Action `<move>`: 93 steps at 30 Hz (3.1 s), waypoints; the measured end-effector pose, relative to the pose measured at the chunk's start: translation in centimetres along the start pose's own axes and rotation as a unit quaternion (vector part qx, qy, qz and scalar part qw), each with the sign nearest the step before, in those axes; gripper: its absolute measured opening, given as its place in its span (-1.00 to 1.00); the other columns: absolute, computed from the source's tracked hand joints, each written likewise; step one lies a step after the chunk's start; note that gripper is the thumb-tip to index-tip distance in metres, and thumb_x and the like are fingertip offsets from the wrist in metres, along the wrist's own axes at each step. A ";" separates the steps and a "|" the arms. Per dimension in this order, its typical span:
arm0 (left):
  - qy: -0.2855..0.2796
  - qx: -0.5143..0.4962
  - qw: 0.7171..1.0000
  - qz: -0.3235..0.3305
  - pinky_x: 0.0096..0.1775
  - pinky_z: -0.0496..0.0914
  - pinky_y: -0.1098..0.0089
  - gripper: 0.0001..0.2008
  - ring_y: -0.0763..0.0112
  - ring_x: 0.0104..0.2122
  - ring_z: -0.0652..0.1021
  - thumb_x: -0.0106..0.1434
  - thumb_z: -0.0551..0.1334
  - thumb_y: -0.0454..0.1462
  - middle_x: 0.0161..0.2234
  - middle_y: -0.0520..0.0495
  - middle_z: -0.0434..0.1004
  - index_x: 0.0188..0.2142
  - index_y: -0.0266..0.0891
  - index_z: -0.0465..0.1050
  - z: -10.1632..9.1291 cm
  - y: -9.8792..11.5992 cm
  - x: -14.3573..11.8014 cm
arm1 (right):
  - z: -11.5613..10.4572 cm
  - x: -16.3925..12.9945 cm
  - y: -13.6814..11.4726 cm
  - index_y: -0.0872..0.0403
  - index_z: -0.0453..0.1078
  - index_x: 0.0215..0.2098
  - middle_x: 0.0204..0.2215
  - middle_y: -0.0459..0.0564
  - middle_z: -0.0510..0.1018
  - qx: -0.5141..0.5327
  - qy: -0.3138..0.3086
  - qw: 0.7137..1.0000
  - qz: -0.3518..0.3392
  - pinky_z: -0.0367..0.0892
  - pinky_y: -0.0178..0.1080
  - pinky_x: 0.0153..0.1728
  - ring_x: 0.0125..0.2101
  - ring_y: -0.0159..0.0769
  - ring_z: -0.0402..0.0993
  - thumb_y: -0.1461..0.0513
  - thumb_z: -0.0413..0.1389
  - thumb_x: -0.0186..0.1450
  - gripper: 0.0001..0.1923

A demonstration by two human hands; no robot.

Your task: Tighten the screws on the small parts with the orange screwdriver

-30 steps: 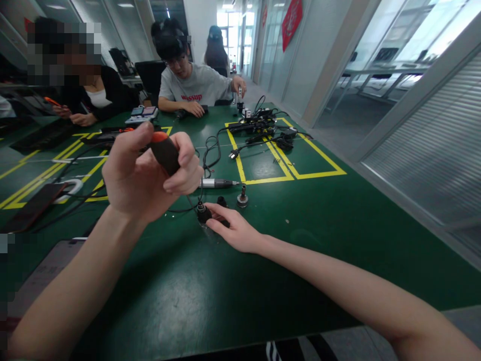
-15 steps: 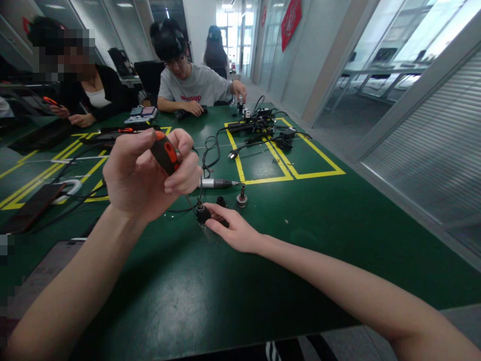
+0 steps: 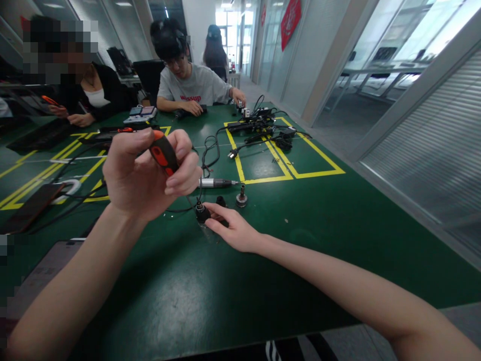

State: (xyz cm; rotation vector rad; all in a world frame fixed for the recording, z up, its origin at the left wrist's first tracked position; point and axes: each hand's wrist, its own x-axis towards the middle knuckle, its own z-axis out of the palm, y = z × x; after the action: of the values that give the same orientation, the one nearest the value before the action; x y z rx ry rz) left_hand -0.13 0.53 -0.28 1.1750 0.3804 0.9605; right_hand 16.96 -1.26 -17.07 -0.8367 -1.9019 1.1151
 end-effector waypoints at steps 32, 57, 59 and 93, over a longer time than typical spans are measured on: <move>-0.010 0.004 1.000 0.005 -0.64 0.22 0.49 -0.42 0.53 -0.72 0.26 0.44 0.10 0.16 -0.69 0.12 0.08 -0.52 -0.22 0.31 -0.2 0.1 0.0 | 0.1 -0.1 0.4 0.10 0.34 0.30 -0.03 0.13 0.64 0.013 -0.002 1.000 0.005 0.48 -0.05 0.05 -0.06 -0.12 0.59 0.07 0.06 0.49 -0.51; 0.007 0.034 0.999 0.032 -0.58 0.31 0.45 -0.47 0.50 -0.68 0.32 0.44 0.11 0.14 -0.65 0.11 0.13 -0.45 -0.21 0.33 -0.2 0.0 -0.1 | -0.1 -0.1 0.4 0.10 0.34 0.31 -0.04 0.11 0.65 0.011 -0.006 1.000 -0.004 0.49 -0.07 0.05 -0.07 -0.14 0.60 0.08 0.06 0.49 -0.51; 0.004 0.036 0.999 0.033 -0.60 0.27 0.46 -0.49 0.51 -0.69 0.31 0.43 0.11 0.13 -0.65 0.12 0.12 -0.43 -0.22 0.35 -0.3 0.0 -0.1 | -0.1 0.0 0.3 0.11 0.35 0.30 -0.05 0.11 0.65 0.008 -0.006 1.000 -0.006 0.50 -0.08 0.04 -0.08 -0.14 0.60 0.09 0.06 0.49 -0.51; 0.001 0.050 0.998 0.042 -0.59 0.25 0.45 -0.52 0.49 -0.68 0.27 0.40 0.13 0.13 -0.65 0.12 0.14 -0.40 -0.20 0.33 -0.3 -0.1 -0.1 | 0.1 -0.1 0.3 0.11 0.36 0.29 -0.03 0.12 0.66 -0.002 0.004 1.000 -0.008 0.51 -0.07 0.04 -0.05 -0.11 0.61 0.06 0.05 0.48 -0.50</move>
State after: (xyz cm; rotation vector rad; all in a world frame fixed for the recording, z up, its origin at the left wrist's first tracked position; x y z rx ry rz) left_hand -0.36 0.61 -0.56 1.2896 0.3879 1.0257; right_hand 16.95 -1.21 -17.42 -0.8253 -1.9020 1.0977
